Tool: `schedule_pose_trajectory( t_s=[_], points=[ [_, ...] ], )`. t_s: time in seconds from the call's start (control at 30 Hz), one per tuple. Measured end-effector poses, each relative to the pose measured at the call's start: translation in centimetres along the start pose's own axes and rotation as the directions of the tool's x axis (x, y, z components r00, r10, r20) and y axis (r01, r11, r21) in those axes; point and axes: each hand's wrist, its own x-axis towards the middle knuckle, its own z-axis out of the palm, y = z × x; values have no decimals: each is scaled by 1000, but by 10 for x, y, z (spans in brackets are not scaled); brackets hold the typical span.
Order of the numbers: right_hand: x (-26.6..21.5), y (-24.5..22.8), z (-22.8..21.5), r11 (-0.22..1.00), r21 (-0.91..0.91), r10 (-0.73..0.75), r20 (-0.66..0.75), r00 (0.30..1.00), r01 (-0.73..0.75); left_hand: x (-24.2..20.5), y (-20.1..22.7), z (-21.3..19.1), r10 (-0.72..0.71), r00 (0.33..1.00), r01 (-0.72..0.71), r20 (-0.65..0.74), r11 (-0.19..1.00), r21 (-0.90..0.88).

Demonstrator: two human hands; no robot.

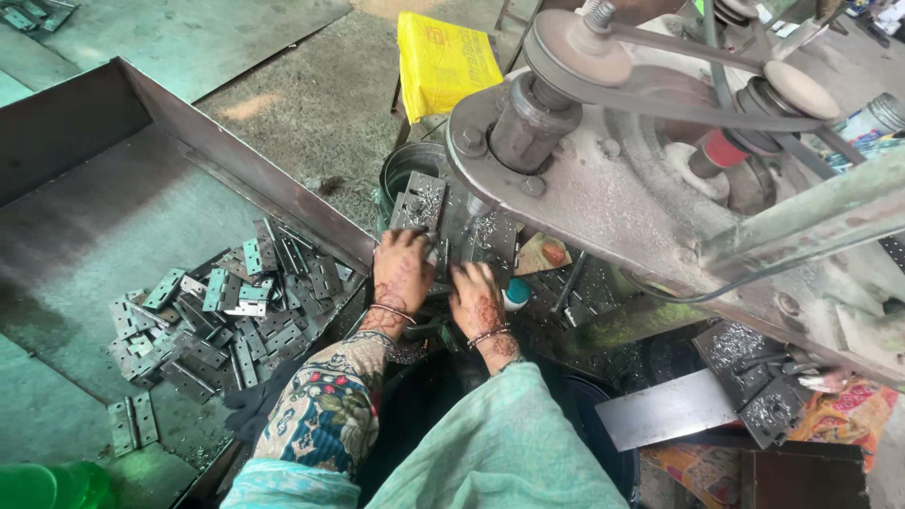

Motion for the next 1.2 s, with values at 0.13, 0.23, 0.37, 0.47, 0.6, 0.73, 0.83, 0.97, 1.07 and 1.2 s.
schedule_pose_trajectory(
  t_s=[0.13,0.23,0.37,0.47,0.6,0.73,0.83,0.97,1.07,1.2],
  points=[
    [-29,-3,-3,998,64,11,-45,999,-8,-10,11,9,38,939,-122,342,966,227],
    [-62,-1,-15,985,96,138,43,989,-142,-10,15,24,32,913,-167,407,939,300],
    [-106,-7,-30,954,41,252,422,871,-296,4,11,45,15,923,-123,385,958,259],
    [-127,-12,-28,923,-3,317,569,759,-384,18,8,56,46,945,-133,322,959,252],
    [-143,-17,-13,877,-38,406,593,695,-480,28,10,62,1,930,-125,368,941,313],
    [-164,-30,3,795,33,483,571,664,-606,30,10,58,19,930,-140,366,942,306],
    [-172,-28,6,807,125,438,529,726,-577,29,11,56,74,942,-180,327,934,309],
    [-168,-27,4,807,41,456,591,666,-589,29,11,56,51,934,-171,354,933,315],
    [-159,-25,-4,815,20,448,612,652,-578,27,14,59,39,929,-164,367,935,314],
    [-146,-10,-5,866,-28,409,615,674,-500,27,13,59,7,923,-151,385,926,345]
  ],
)
